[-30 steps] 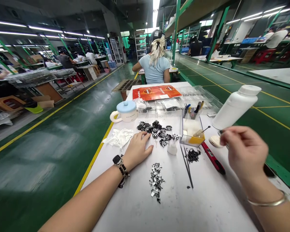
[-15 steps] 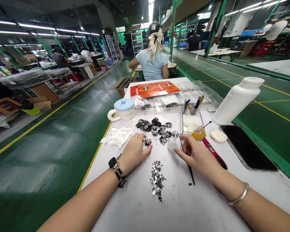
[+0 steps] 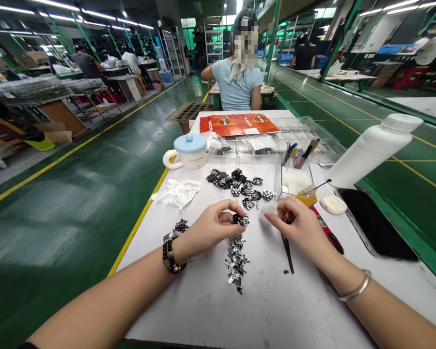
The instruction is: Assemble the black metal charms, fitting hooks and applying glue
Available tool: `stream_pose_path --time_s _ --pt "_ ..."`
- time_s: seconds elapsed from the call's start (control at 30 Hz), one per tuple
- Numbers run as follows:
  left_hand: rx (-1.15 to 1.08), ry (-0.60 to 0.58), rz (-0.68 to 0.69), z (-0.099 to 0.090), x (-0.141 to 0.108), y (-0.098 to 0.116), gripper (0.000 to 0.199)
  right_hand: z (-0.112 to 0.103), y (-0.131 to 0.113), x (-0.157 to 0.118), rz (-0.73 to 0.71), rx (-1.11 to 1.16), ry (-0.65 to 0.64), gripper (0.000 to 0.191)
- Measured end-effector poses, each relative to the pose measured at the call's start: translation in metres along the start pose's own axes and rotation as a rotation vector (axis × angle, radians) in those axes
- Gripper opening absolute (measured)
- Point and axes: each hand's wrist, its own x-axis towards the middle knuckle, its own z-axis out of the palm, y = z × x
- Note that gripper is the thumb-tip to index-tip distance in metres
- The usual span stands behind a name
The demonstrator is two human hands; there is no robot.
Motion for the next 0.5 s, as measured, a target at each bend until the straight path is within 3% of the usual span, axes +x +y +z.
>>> stream_pose_path --time_s 0.1,0.2,0.3,0.4,0.5 --pt "-0.496 -0.082 -0.090 0.003 -0.001 0.001 0.026 -0.006 -0.001 -0.003 0.031 0.132 0.063 0.030" --pt "-0.652 -0.042 -0.092 0.007 0.000 -0.002 0.023 -0.011 -0.004 -0.006 0.146 0.446 0.061 0.032" --pt "-0.605 0.012 -0.093 0.012 -0.001 -0.003 0.025 -0.016 -0.009 -0.008 0.307 0.755 0.041 0.034" --pt "-0.487 0.036 -0.077 0.015 -0.003 -0.002 0.030 -0.020 -0.013 -0.009 0.386 0.825 0.064 0.035" --pt "-0.322 0.043 -0.055 0.016 -0.005 -0.001 0.025 -0.025 -0.016 -0.009 0.369 0.861 0.159 0.032"
